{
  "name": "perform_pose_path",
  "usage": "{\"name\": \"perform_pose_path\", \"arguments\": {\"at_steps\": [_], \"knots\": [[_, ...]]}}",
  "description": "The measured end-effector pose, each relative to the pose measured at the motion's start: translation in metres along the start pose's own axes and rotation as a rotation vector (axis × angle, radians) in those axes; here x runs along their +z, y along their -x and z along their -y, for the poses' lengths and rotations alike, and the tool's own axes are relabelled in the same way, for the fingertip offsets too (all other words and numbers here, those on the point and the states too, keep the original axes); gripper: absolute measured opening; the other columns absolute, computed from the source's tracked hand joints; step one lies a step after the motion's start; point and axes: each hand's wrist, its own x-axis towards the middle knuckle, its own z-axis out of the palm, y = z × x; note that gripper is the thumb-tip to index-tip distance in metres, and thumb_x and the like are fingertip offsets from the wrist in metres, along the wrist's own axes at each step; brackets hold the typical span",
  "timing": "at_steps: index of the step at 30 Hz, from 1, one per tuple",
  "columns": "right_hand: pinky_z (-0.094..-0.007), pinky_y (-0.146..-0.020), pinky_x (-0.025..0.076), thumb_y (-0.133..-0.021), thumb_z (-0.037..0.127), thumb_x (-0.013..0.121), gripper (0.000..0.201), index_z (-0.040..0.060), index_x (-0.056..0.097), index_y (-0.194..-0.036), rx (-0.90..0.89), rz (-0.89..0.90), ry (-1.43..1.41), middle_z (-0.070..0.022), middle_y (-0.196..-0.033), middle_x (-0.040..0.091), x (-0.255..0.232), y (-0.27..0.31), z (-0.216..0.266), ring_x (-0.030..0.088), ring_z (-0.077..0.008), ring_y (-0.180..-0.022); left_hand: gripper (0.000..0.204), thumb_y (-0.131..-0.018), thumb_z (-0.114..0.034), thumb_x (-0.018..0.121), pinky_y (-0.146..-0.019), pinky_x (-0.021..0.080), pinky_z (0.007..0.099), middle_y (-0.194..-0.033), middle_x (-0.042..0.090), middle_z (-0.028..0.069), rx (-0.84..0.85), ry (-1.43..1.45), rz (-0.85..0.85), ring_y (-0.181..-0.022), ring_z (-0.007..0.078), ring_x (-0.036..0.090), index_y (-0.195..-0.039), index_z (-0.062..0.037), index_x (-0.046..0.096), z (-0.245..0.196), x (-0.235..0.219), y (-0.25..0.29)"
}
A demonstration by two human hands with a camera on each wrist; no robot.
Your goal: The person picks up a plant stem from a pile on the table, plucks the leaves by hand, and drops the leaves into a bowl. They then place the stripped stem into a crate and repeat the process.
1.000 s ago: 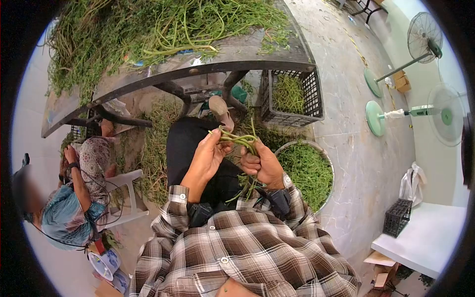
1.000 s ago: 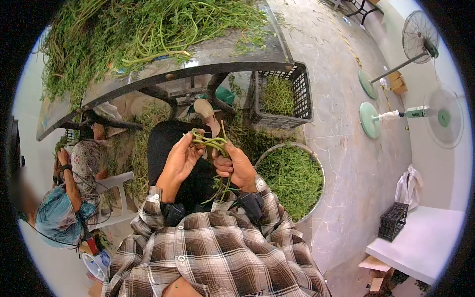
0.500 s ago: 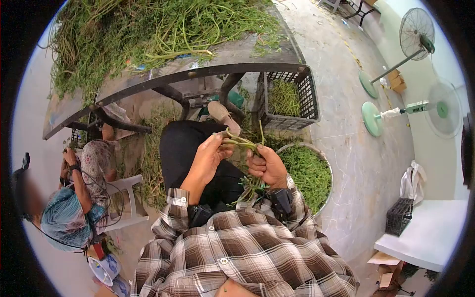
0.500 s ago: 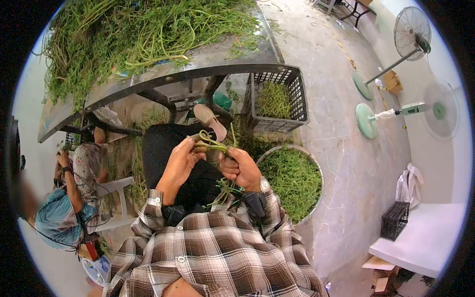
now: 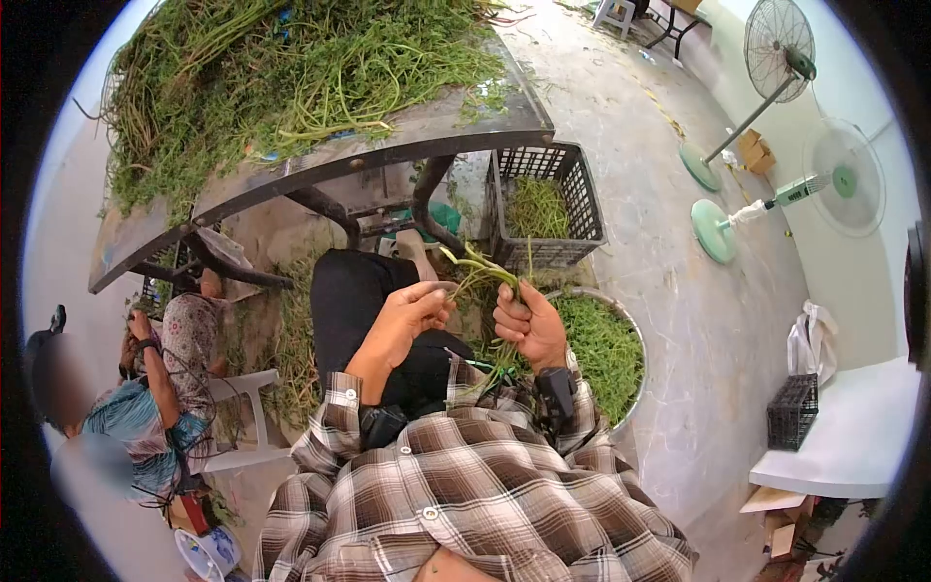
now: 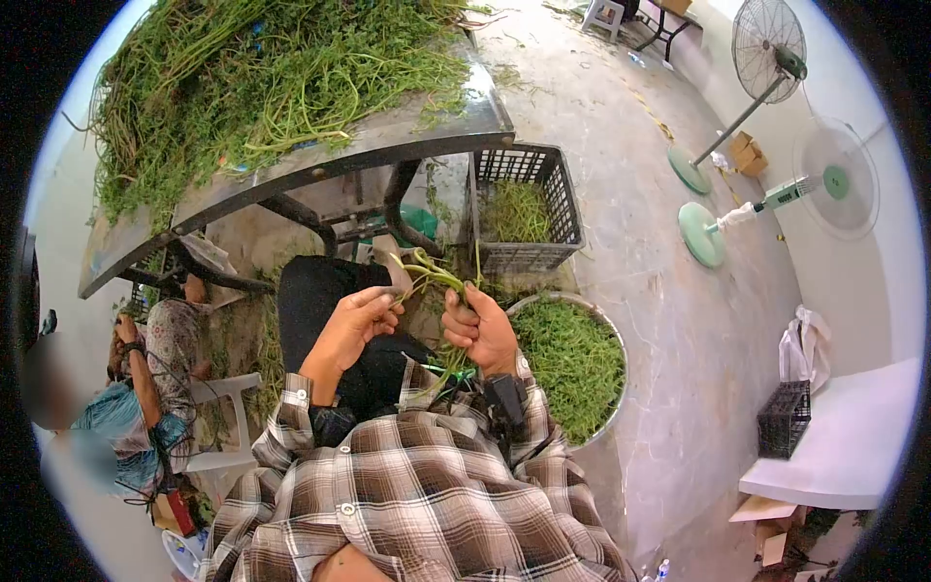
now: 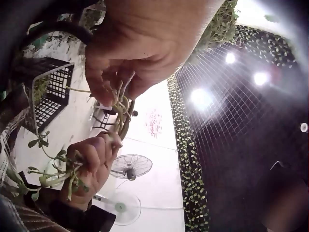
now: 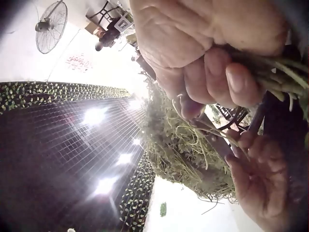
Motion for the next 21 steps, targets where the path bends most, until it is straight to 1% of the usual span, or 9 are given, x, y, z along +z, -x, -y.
{"name": "perform_pose_path", "arguments": {"at_steps": [3,5,6,8,9,11,14,20,21], "knots": [[-0.0209,-0.038,0.023,-0.093,0.028,0.042,0.029,0.0009,0.050,-0.085,0.004,0.024,0.064,0.0072,-0.052,0.026,0.002,0.006,-0.001,0.023,-0.0042,-0.042,0.029,-0.087,-0.021,0.056,-0.065,0.043,0.0219,-0.088,0.059,0.0038,0.037,-0.104,-0.019,-0.072,0.0087,0.053,-0.105,0.0006,0.057,0.003,0.005,0.002],[-0.0210,-0.038,0.023,-0.092,0.028,0.044,0.029,0.0009,0.051,-0.085,0.010,0.031,0.225,0.0066,-0.051,0.027,0.006,0.011,-0.002,0.025,-0.0041,-0.042,0.023,-0.085,-0.021,0.057,-0.064,0.040,0.0224,-0.084,0.059,0.0021,0.097,-0.223,-0.055,-0.070,0.0080,0.051,-0.095,-0.0014,0.061,0.005,0.011,0.002],[-0.0210,-0.038,0.023,-0.092,0.028,0.044,0.029,0.0009,0.051,-0.085,0.001,0.033,0.225,0.0066,-0.051,0.027,0.009,0.015,-0.002,0.025,-0.0041,-0.042,0.023,-0.085,-0.021,0.057,-0.064,0.040,0.0224,-0.084,0.059,0.0021,0.100,-0.229,-0.049,-0.070,0.0080,0.051,-0.095,-0.0014,0.061,0.007,0.012,0.001],[-0.0198,-0.037,0.023,-0.092,0.028,0.044,0.029,0.0008,0.051,-0.083,-0.008,0.012,0.311,0.0074,-0.050,0.026,0.014,0.021,-0.003,0.025,-0.0037,-0.042,0.019,-0.084,-0.021,0.058,-0.065,0.039,0.0233,-0.081,0.060,0.0014,0.215,-0.339,-0.044,-0.070,0.0084,0.050,-0.085,-0.0024,0.063,0.011,0.011,-0.003],[-0.0195,-0.037,0.023,-0.092,0.027,0.045,0.028,0.0009,0.051,-0.083,-0.034,0.019,0.294,0.0070,-0.051,0.027,0.013,0.024,-0.003,0.025,-0.0036,-0.042,0.019,-0.084,-0.021,0.058,-0.065,0.039,0.0233,-0.081,0.060,0.0014,0.216,-0.345,-0.034,-0.070,0.0084,0.050,-0.085,-0.0024,0.063,0.011,0.011,-0.004],[-0.0195,-0.037,0.023,-0.092,0.027,0.046,0.027,0.0012,0.051,-0.083,-0.055,0.004,0.317,0.0069,-0.051,0.028,0.011,0.032,-0.004,0.025,-0.0035,-0.042,0.019,-0.082,-0.020,0.060,-0.062,0.038,0.0221,-0.072,0.057,-0.0006,0.275,-0.306,-0.032,-0.066,0.0069,0.049,-0.084,-0.0018,0.063,0.013,0.012,-0.005],[-0.0194,-0.037,0.023,-0.091,0.027,0.047,0.027,0.0017,0.050,-0.082,-0.062,-0.032,0.365,0.0067,-0.051,0.029,0.005,0.043,-0.007,0.025,-0.0033,-0.042,0.019,-0.082,-0.021,0.060,-0.062,0.038,0.0231,-0.071,0.058,-0.0003,0.316,-0.364,-0.042,-0.064,0.0070,0.047,-0.080,-0.0016,0.062,0.009,0.018,0.001],[-0.0200,-0.037,0.024,-0.090,0.025,0.050,0.023,0.0034,0.051,-0.082,-0.077,-0.039,0.321,0.0063,-0.051,0.031,-0.012,0.060,-0.006,0.027,-0.0036,-0.040,0.022,-0.085,-0.021,0.055,-0.066,0.039,0.0236,-0.074,0.056,0.0010,0.237,-0.400,0.048,-0.070,0.0083,0.048,-0.077,-0.0018,0.059,0.004,0.007,0.007],[-0.0204,-0.037,0.024,-0.090,0.025,0.049,0.023,0.0034,0.051,-0.082,-0.116,-0.100,0.267,0.0064,-0.051,0.031,-0.016,0.061,-0.003,0.026,-0.0037,-0.041,0.021,-0.086,-0.022,0.054,-0.064,0.038,0.0233,-0.072,0.054,0.0003,0.238,-0.384,-0.003,-0.067,0.0086,0.047,-0.075,-0.0036,0.056,-0.001,0.006,0.008]]}}
